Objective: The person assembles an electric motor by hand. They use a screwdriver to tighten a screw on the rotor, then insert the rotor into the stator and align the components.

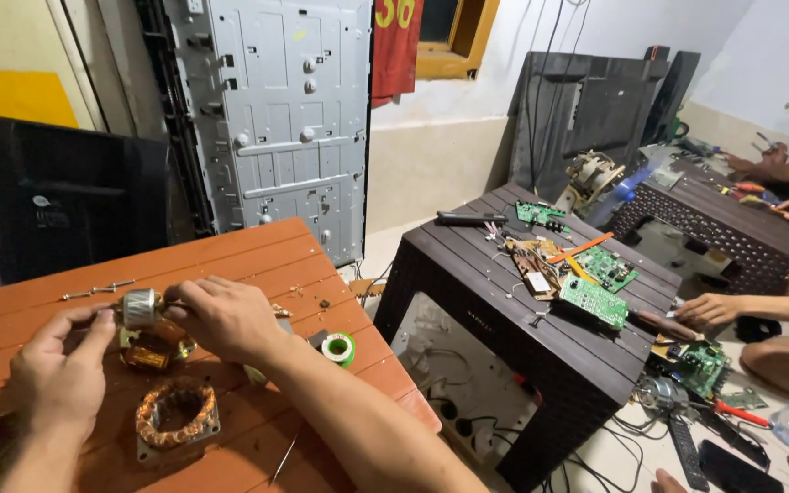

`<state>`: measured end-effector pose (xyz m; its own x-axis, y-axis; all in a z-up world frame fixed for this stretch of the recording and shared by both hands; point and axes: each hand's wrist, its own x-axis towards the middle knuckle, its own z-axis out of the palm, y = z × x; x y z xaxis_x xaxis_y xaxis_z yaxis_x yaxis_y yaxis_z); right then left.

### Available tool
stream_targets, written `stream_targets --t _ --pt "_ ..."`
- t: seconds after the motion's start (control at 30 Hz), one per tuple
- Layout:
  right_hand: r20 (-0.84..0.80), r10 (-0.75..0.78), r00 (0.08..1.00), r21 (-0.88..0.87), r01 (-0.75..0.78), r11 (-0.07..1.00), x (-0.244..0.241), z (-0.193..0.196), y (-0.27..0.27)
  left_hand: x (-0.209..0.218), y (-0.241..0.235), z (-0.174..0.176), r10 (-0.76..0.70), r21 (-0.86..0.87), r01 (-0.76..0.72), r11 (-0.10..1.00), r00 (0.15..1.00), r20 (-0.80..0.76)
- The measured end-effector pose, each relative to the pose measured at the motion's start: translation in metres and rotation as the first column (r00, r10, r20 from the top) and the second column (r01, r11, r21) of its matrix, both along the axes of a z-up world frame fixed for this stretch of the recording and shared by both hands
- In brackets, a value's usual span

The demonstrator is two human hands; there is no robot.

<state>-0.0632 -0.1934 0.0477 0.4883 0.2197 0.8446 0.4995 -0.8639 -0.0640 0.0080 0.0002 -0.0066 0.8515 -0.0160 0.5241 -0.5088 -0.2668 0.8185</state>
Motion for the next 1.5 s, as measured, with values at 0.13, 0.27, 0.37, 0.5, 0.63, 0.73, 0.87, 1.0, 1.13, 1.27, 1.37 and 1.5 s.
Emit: stream_targets --t 0.13,0.27,0.37,0.5,0.63,0.73,0.87,1.0,1.13,1.27,1.37,1.5 --pt "-0.015 0.002 1.0 0.007 -0.002 1.0 0.0 -0.007 -0.002 0.003 0.002 -0.007 0.007 0.018 -0.007 1.0 1.0 0.001" --pt "-0.03 -0.005 1.0 -0.009 0.005 1.0 0.0 -0.008 -0.002 0.013 0.001 -0.018 0.033 0.101 -0.041 0.994 0.997 0.07" --pt "-0.07 0.008 0.998 0.048 -0.005 0.999 -0.001 -0.007 0.001 0.013 -0.002 -0.018 0.005 0.054 -0.009 0.999 0.997 0.082" --pt "-0.061 0.031 0.998 0.131 -0.022 0.991 -0.005 0.0 0.006 -0.005 -0.008 0.001 -0.028 0.032 0.026 0.999 0.997 0.07" --pt "-0.047 0.04 0.998 0.152 -0.032 0.988 -0.001 -0.004 0.009 -0.023 -0.017 0.022 -0.19 -0.094 0.185 0.978 0.981 -0.042" --pt "-0.053 0.073 0.996 0.172 -0.063 0.983 -0.002 -0.004 0.011 -0.032 -0.017 0.034 -0.107 0.041 0.109 0.993 0.993 -0.049" --pt "-0.074 0.131 0.989 0.162 -0.118 0.98 -0.004 0.002 0.011 -0.03 -0.011 0.032 -0.076 -0.048 0.076 0.996 0.997 0.012" --pt "-0.184 0.109 0.977 0.198 -0.071 0.978 0.0 0.001 0.002 -0.029 -0.008 0.03 -0.087 -0.228 0.077 0.971 0.995 -0.038" --pt "-0.256 0.241 0.936 0.416 -0.119 0.902 0.005 0.004 -0.003 -0.026 -0.009 0.03 -0.145 -0.387 0.114 0.915 0.988 -0.051" --pt "-0.305 0.363 0.88 0.596 -0.121 0.794 0.015 -0.003 -0.01 -0.018 -0.013 0.024 -0.171 -0.444 0.178 0.878 0.984 0.056" --pt "-0.242 0.427 0.871 0.673 -0.167 0.721 0.044 -0.037 -0.026 -0.014 -0.016 0.021 -0.123 -0.453 0.153 0.878 0.988 0.095" --pt "-0.106 0.513 0.852 0.869 -0.171 0.463 0.04 -0.029 -0.016 -0.011 -0.014 0.02 -0.096 -0.37 0.125 0.921 0.991 0.098"
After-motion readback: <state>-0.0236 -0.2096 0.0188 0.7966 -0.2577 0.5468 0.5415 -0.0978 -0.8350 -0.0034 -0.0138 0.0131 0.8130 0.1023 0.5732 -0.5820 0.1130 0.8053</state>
